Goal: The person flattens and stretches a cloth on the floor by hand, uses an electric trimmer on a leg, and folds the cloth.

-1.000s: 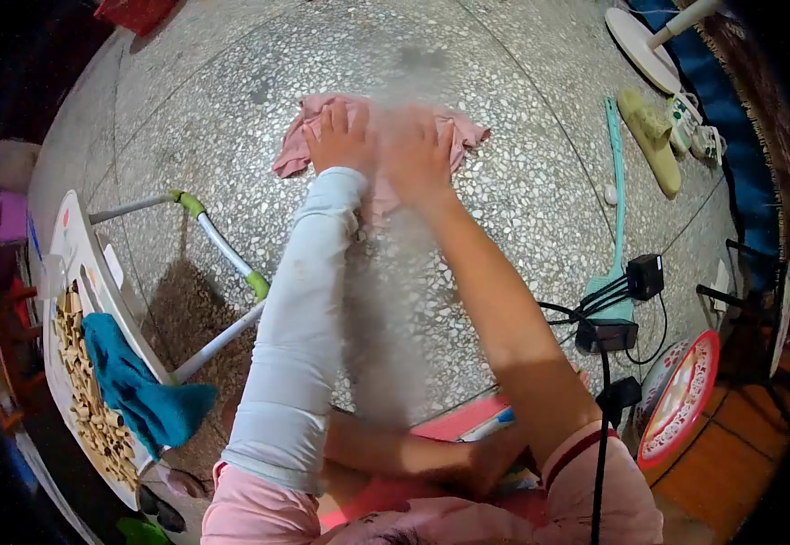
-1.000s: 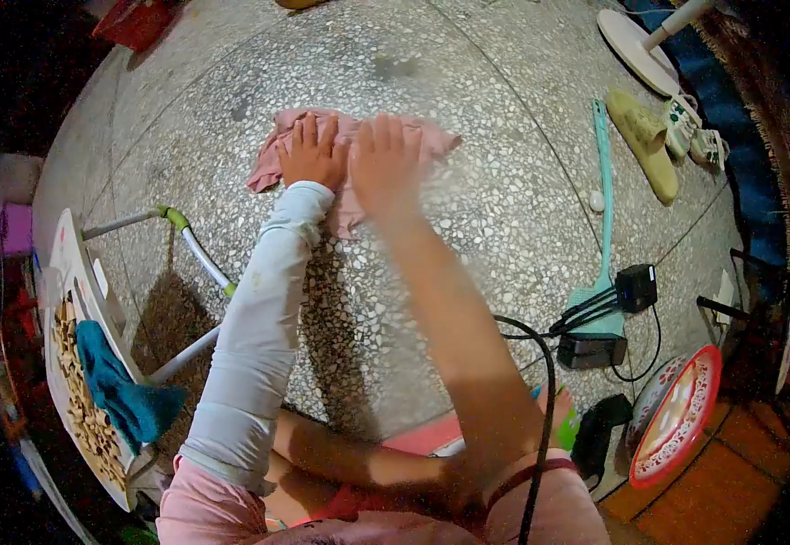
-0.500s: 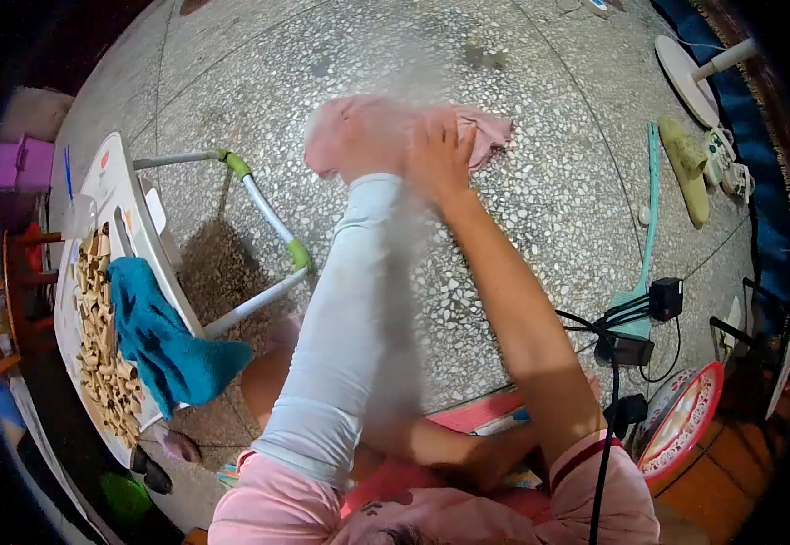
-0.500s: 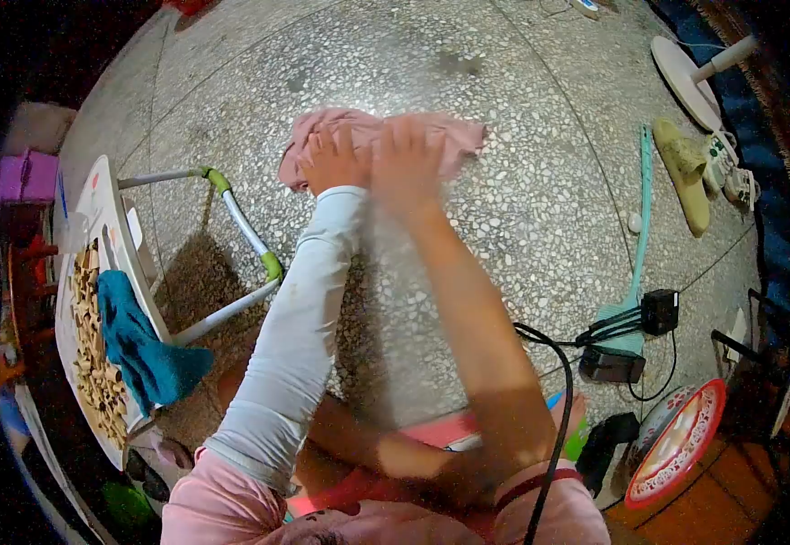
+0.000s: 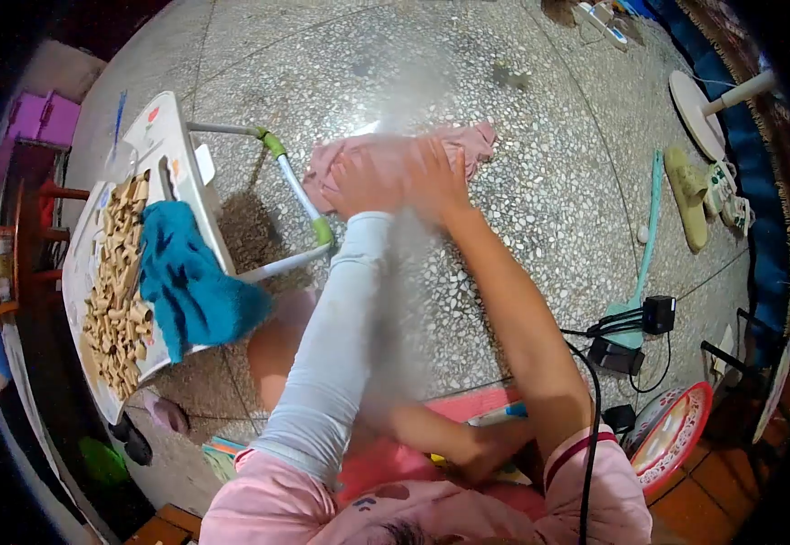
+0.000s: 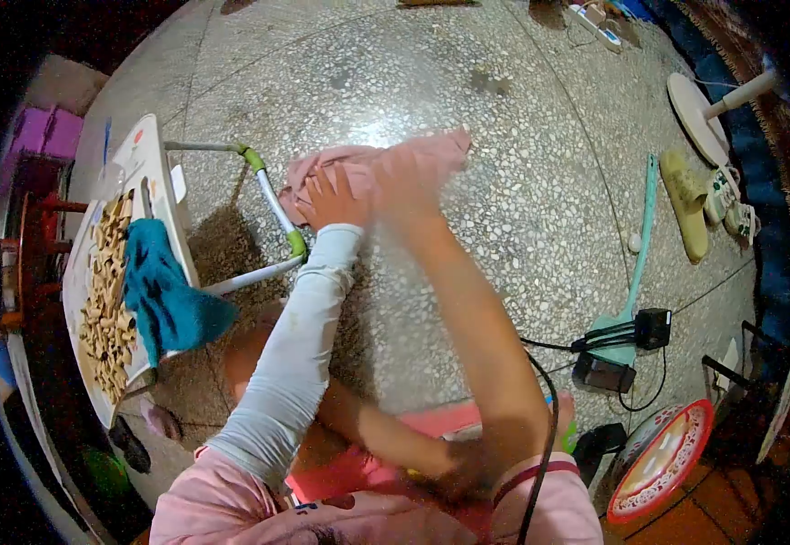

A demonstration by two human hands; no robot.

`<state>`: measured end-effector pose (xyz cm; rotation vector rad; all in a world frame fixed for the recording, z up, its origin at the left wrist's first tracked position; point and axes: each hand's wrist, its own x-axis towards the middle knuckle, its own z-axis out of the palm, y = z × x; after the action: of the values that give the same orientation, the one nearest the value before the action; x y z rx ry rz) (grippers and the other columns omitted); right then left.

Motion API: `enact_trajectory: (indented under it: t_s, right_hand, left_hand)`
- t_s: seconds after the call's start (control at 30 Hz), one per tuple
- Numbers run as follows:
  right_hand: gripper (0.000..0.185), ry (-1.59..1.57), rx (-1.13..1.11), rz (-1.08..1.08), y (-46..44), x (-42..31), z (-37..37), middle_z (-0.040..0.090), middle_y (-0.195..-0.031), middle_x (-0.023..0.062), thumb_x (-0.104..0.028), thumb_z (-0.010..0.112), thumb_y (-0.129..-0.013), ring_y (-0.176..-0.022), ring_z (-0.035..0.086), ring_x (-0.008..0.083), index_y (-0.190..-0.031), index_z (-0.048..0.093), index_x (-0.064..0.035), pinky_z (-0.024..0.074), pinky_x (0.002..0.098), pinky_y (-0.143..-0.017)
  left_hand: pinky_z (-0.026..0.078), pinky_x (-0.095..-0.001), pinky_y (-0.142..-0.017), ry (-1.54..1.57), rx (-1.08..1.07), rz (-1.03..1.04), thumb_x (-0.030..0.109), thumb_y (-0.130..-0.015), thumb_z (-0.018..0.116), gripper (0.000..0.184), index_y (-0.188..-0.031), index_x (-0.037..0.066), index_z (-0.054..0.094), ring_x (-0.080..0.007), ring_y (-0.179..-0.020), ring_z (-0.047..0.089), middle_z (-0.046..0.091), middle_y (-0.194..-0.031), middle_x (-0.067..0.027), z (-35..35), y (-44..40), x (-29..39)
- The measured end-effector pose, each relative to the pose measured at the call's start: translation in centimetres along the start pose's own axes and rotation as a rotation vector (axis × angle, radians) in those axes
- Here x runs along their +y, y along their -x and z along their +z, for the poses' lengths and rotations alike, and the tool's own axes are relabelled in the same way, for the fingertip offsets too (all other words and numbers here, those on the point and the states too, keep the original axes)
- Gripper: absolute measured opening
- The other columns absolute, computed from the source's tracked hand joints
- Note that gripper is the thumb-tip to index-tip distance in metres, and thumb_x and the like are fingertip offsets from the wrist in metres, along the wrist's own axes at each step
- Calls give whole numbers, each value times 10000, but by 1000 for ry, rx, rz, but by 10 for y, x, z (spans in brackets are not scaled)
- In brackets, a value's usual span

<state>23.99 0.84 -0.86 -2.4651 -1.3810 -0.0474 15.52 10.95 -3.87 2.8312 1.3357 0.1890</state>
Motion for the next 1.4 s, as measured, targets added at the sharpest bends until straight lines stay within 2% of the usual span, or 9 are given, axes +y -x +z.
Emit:
enact_trajectory:
  t_s: [0.03, 0.23, 0.33, 0.43, 0.73, 0.97, 1.03, 1.17, 1.4]
  right_hand:
    - [597, -20, -280, 71, 6, -3, -8, 189, -1536, 151, -401, 430, -917, -1429, 127, 352, -1446, 316, -149, 92, 650, -1088]
    - [642, -17, -596, 98, 35, -39, -77, 213, -1528, 145, -436, 439, -902, -1420, 154, 345, -1454, 289, -143, 86, 639, -1091]
    - [307, 109, 387, -88, 75, -30, -9, 598, -1088, 155, -266, 541, -826, -1067, 518, 310, -1042, 621, -64, 322, 511, -964]
    - [410, -56, -73, 64, 97, -40, -31, 520, -1278, 155, -278, 504, -854, -1222, 438, 291, -1208, 558, -78, 272, 522, -1038]
    - [692, -70, -333, 134, 194, -67, -50, 124, -1556, 146, -409, 392, -920, -1442, 64, 324, -1492, 173, -88, 78, 633, -1101]
    - [255, -231, -104, 120, 257, -92, -72, 546, -1044, 161, -169, 496, -819, -1044, 483, 355, -1032, 574, -54, 316, 493, -993]
    - [205, -3, 288, 70, 292, -108, -86, 557, -1008, 148, -183, 497, -836, -993, 512, 335, -973, 583, -58, 376, 450, -935]
    - [250, 53, -55, 186, 300, -98, 0, 567, -1055, 152, -211, 503, -847, -988, 543, 298, -1029, 593, -65, 413, 438, -873]
    - [223, 118, -216, 231, 277, -122, -116, 606, -1017, 104, -193, 556, -814, -1022, 551, 248, -1012, 610, -104, 429, 399, -863]
  left_hand:
    - [220, -697, -1003, -1, 10, 10, 536, -830, 516, 690, -1425, 221, 367, -368, -1358, 286, 268, -1511, -145, 11, 6, -5]
    - [255, -658, -1003, -91, 166, 138, 492, -844, 518, 659, -1421, 218, 356, -388, -1347, 300, 295, -1489, -164, 46, 45, -23]
    - [263, -642, -1005, 39, 174, 171, 500, -838, 520, 662, -1409, 197, 374, -400, -1347, 295, 305, -1483, -169, 34, 69, -24]
    - [266, -636, -1004, 78, 95, 156, 517, -831, 521, 680, -1407, 185, 375, -405, -1350, 288, 295, -1489, -168, 18, 99, -24]
    - [46, -561, -1112, 61, -373, 85, 541, -877, 409, 721, -1480, 184, 239, -372, -1434, 56, 101, -1562, -157, -61, 198, -21]
    - [5, -609, -1108, -175, -378, 371, 589, -828, 488, 930, -1475, 14, 147, -477, -1404, 22, 45, -1527, -284, -20, 270, -40]
    - [0, -604, -1114, -203, -364, 548, 537, -865, 454, 904, -1467, -46, 115, -521, -1384, 17, 61, -1501, -333, -35, 286, -48]
    - [102, -698, -1042, 46, -294, 415, 378, -885, 436, 729, -1483, 72, 152, -508, -1382, 77, 91, -1528, -262, 4, 289, -55]
    - [178, -737, -983, 29, -211, 381, 294, -880, 434, 637, -1455, 121, 221, -499, -1374, 134, 130, -1522, -247, 4, 292, -51]
